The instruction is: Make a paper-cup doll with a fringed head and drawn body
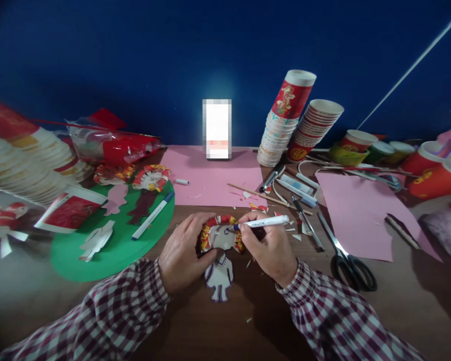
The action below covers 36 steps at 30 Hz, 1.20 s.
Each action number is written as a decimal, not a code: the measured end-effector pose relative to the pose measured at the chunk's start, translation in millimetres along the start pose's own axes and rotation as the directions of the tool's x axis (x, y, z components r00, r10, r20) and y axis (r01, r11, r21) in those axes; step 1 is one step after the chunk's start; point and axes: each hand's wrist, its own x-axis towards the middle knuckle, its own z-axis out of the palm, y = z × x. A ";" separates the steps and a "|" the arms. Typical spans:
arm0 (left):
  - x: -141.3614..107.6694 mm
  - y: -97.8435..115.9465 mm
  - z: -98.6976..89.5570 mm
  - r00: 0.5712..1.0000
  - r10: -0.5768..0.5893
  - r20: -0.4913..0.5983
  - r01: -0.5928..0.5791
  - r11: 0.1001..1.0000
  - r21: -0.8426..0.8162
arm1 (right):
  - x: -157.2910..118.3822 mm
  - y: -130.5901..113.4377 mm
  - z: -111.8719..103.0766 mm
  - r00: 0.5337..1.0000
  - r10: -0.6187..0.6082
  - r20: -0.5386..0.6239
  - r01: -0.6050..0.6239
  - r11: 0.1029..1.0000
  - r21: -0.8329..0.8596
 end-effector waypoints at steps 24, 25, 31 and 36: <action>-0.2 -0.1 -0.6 1.000 -0.002 0.007 0.002 1.000 0.004 | -0.4 6.2 2.0 0.999 -0.020 0.050 0.021 1.000 -0.018; -0.1 0.0 -0.7 1.000 0.000 0.004 0.000 1.000 0.004 | -0.6 5.9 2.0 0.999 -0.016 0.048 0.017 1.000 -0.014; 0.4 0.1 -0.4 1.000 0.006 -0.006 -0.006 1.000 -0.003 | -0.6 1.7 1.4 1.000 0.000 0.007 0.000 1.000 -0.028; 0.3 0.2 -0.1 1.000 0.006 0.000 -0.006 1.000 0.007 | -0.6 3.1 1.5 1.000 0.000 0.019 0.000 1.000 -0.007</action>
